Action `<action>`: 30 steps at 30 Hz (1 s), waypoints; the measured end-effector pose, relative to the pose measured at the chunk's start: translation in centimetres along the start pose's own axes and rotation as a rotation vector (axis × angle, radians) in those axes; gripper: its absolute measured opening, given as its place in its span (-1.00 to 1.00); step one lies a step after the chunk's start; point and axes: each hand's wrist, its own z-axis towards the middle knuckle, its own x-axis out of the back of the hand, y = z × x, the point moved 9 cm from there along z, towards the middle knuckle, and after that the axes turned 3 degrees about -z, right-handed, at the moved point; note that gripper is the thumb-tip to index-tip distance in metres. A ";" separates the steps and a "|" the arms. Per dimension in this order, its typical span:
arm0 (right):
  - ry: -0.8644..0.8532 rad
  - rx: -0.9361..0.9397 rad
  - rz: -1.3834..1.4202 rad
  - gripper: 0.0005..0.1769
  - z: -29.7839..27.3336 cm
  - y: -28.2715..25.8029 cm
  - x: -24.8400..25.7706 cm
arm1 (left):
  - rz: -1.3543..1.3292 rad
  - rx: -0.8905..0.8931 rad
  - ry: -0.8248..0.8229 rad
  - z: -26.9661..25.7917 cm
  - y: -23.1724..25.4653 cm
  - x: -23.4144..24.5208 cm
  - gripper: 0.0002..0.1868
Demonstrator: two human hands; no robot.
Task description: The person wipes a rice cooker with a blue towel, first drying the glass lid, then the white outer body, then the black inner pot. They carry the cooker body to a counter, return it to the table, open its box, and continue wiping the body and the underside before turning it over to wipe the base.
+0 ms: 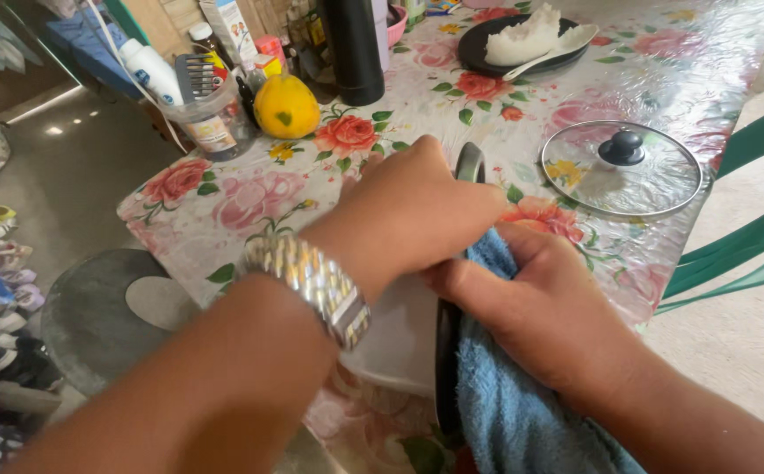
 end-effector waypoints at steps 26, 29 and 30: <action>-0.066 0.694 -1.825 -0.61 5.9 5.6 -1.7 | -0.659 -0.090 -0.097 1.4 -1.9 -2.0 -0.73; -0.091 0.527 -1.815 -0.48 5.9 8.5 -1.9 | -0.633 -0.086 -0.071 0.9 -1.9 -1.3 -0.73; -0.070 0.513 -1.842 -0.49 5.6 8.8 -1.9 | -0.591 -0.096 -0.064 0.9 -1.6 -1.0 -0.72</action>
